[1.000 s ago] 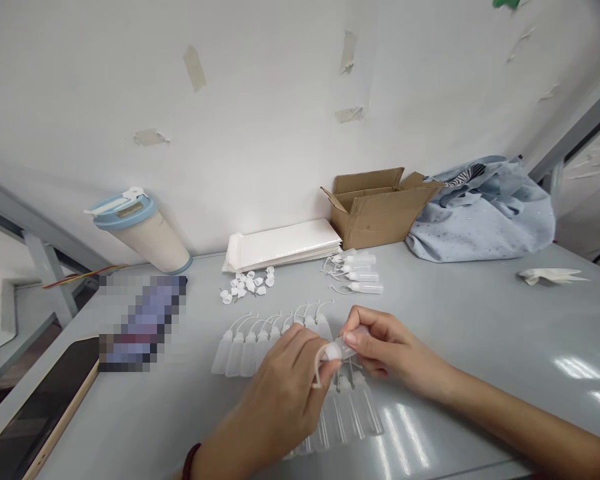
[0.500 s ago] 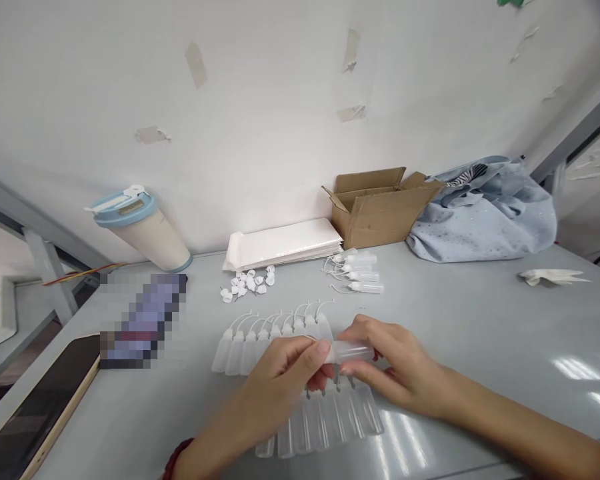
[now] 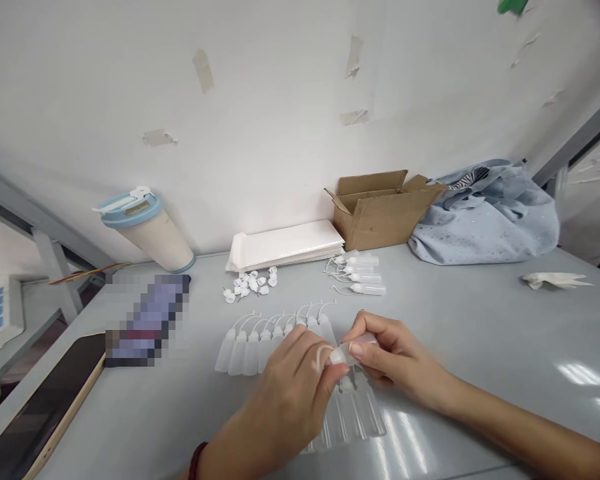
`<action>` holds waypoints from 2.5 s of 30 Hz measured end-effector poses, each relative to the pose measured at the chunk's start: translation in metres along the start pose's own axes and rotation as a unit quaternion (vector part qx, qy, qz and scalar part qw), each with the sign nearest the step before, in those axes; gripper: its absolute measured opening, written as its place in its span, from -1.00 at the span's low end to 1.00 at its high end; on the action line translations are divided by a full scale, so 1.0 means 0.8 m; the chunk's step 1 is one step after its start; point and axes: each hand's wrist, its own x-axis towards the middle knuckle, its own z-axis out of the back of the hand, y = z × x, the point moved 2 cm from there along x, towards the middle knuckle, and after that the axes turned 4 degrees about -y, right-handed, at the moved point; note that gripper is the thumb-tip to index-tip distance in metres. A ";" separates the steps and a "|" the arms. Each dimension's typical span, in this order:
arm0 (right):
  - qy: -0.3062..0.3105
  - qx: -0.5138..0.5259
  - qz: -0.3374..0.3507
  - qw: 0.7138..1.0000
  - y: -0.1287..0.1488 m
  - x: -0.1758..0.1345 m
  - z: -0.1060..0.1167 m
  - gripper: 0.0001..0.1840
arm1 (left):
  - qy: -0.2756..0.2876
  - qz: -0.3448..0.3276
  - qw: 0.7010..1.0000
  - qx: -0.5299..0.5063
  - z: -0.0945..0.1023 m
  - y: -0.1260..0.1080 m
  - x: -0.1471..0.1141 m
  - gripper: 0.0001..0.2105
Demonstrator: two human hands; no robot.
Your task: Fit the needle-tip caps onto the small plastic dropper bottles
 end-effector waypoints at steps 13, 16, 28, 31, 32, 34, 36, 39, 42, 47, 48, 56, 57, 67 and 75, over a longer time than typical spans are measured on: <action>-0.011 -0.045 0.063 0.997 0.006 -0.003 0.000 -0.75 | 0.102 0.253 0.945 -0.178 0.005 0.004 0.006 -0.72; -0.022 -0.165 0.163 0.972 0.011 -0.008 0.001 -0.85 | 0.134 0.334 0.905 -0.228 0.008 0.004 0.007 -0.62; -0.042 -0.050 0.071 0.995 0.003 0.001 0.000 -0.73 | 0.021 0.066 0.995 -0.068 -0.011 0.008 -0.003 -0.83; -0.060 -0.071 0.071 0.993 0.003 0.005 0.004 -0.73 | 0.052 0.076 0.994 -0.054 -0.006 0.020 0.001 -0.85; -0.077 -0.093 0.082 0.989 0.004 0.007 0.007 -0.73 | 0.060 0.086 0.994 -0.044 -0.003 0.028 0.002 -0.86; -0.120 -0.146 0.110 0.976 0.007 0.010 0.018 -0.74 | 0.053 0.108 0.993 0.008 0.006 0.048 0.004 -0.87; -0.171 -0.194 0.138 0.956 0.011 0.015 0.032 -0.75 | 0.030 0.123 0.987 0.097 0.017 0.072 0.002 -0.86; -0.245 -0.257 0.176 0.918 0.016 0.021 0.056 -0.73 | 0.011 0.127 0.977 0.174 0.029 0.108 -0.003 -0.80; -0.288 -0.316 0.193 0.883 0.019 0.028 0.077 -0.71 | 0.014 0.133 0.971 0.196 0.034 0.132 -0.006 -0.77; -0.320 -0.368 0.191 0.852 0.017 0.040 0.097 -0.68 | 0.021 0.154 0.961 0.229 0.033 0.150 -0.004 -0.78; -0.321 -0.373 0.189 0.850 0.016 0.043 0.099 -0.68 | 0.021 0.158 0.959 0.236 0.032 0.153 -0.003 -0.79; -0.303 -0.396 0.172 0.850 0.008 0.053 0.110 -0.69 | 0.045 0.179 0.945 0.270 0.029 0.164 0.003 -0.81; -0.302 -0.398 0.172 0.849 0.007 0.053 0.110 -0.69 | 0.048 0.179 0.944 0.271 0.029 0.164 0.003 -0.81; -0.292 -0.427 0.173 0.838 -0.001 0.057 0.118 -0.72 | 0.042 0.185 0.944 0.269 0.036 0.158 0.000 -0.82; -0.261 -0.450 0.205 0.829 -0.010 0.067 0.122 -0.80 | -0.001 0.171 0.951 0.258 0.047 0.133 -0.006 -0.79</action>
